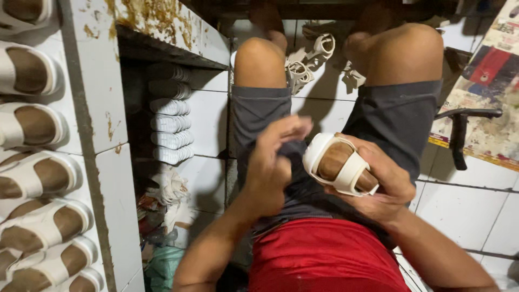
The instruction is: The person assembles white slipper sandals by heating the sole and strap over a gas stove flame, then pressing the softened strap onto the sole. The person uses a curved metal tool to smooth and shape the strap edges. Finished slippers are placed on a nearby shelf.
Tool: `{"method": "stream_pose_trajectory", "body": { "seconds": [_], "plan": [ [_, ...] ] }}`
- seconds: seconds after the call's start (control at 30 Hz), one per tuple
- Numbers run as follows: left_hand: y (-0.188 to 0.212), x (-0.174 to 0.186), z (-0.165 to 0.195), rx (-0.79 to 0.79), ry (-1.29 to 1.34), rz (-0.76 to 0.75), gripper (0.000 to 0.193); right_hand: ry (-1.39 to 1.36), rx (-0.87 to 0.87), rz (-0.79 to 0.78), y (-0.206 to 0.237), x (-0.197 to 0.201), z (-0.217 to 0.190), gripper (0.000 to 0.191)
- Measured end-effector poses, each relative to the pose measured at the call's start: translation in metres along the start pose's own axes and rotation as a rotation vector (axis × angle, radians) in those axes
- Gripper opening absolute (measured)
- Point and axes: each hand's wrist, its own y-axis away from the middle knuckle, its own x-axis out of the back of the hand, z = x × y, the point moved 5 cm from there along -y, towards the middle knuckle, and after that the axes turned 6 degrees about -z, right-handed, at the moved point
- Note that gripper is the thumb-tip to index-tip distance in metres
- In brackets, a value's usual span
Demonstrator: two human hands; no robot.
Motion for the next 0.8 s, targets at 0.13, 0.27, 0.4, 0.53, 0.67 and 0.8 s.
{"method": "stream_pose_trajectory", "body": {
  "seconds": [0.13, 0.27, 0.4, 0.53, 0.67, 0.8],
  "plan": [
    [0.009, -0.010, -0.039, 0.822, 0.417, -0.324, 0.060, 0.196, 0.238, -0.333, -0.013, 0.025, -0.003, 0.059],
    [0.015, -0.026, -0.037, 0.746, 0.825, -0.460, 0.067, 0.425, 0.485, -0.573, -0.009, 0.041, -0.017, 0.044],
    [0.017, -0.036, -0.043, 0.612, 0.889, -0.466, 0.076, 0.101, 0.027, -0.349, -0.007, 0.067, -0.011, 0.055],
    [0.023, -0.056, -0.055, 0.598, 1.052, -0.395, 0.085, -0.441, -0.490, -0.005, 0.027, 0.088, 0.026, 0.062],
    [0.051, -0.090, -0.060, 0.510, 1.028, -0.470, 0.085, -0.634, -0.679, 0.036, 0.076, 0.080, 0.034, 0.048],
    [0.073, -0.095, -0.076, 0.485, 0.717, -0.274, 0.056, -0.393, -0.792, -0.145, 0.100, 0.051, 0.021, 0.046]
  ]
}}
